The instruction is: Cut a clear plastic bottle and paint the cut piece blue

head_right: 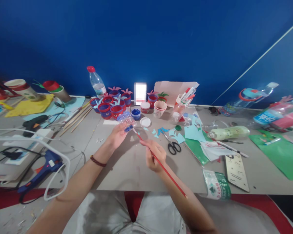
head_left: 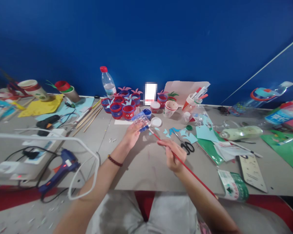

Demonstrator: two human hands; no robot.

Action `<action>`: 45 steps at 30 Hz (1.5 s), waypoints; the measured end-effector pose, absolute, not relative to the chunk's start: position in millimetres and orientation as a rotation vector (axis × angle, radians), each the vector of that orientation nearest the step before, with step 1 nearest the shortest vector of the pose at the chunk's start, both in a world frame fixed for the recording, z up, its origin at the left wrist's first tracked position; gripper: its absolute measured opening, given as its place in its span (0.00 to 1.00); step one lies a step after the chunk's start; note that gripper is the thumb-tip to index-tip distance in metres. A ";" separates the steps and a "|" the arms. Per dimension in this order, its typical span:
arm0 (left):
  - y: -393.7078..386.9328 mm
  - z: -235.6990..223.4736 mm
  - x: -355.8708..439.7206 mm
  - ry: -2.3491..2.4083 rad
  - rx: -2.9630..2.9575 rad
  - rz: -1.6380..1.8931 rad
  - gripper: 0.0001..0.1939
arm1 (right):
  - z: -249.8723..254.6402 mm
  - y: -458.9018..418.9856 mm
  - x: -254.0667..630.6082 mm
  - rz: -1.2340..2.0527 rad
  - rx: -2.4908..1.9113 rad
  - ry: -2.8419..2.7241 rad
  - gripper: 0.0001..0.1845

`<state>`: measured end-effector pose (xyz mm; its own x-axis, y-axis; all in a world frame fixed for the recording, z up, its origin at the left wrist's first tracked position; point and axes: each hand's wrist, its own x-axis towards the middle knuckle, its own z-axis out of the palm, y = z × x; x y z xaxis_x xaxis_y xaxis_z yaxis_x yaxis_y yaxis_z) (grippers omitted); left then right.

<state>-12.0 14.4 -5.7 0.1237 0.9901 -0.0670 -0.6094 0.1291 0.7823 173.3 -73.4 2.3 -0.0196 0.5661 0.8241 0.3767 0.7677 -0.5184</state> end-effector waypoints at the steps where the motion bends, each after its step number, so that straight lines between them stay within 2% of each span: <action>1: 14.2 -5.6 -12.0 0.692 0.698 1.314 0.17 | 1.8 -73.5 173.6 0.179 -0.761 -1.634 0.19; 6: 13.9 -4.0 -12.3 0.676 0.714 1.311 0.18 | -0.5 -74.7 175.0 0.162 -0.748 -1.620 0.20; 18: 13.5 -3.3 -12.1 0.709 0.662 1.301 0.15 | 0.5 -73.3 173.9 0.161 -0.706 -1.636 0.23; 45: 12.6 1.5 -13.7 0.705 0.746 1.278 0.15 | 8.4 -76.3 174.9 0.145 -0.756 -1.624 0.20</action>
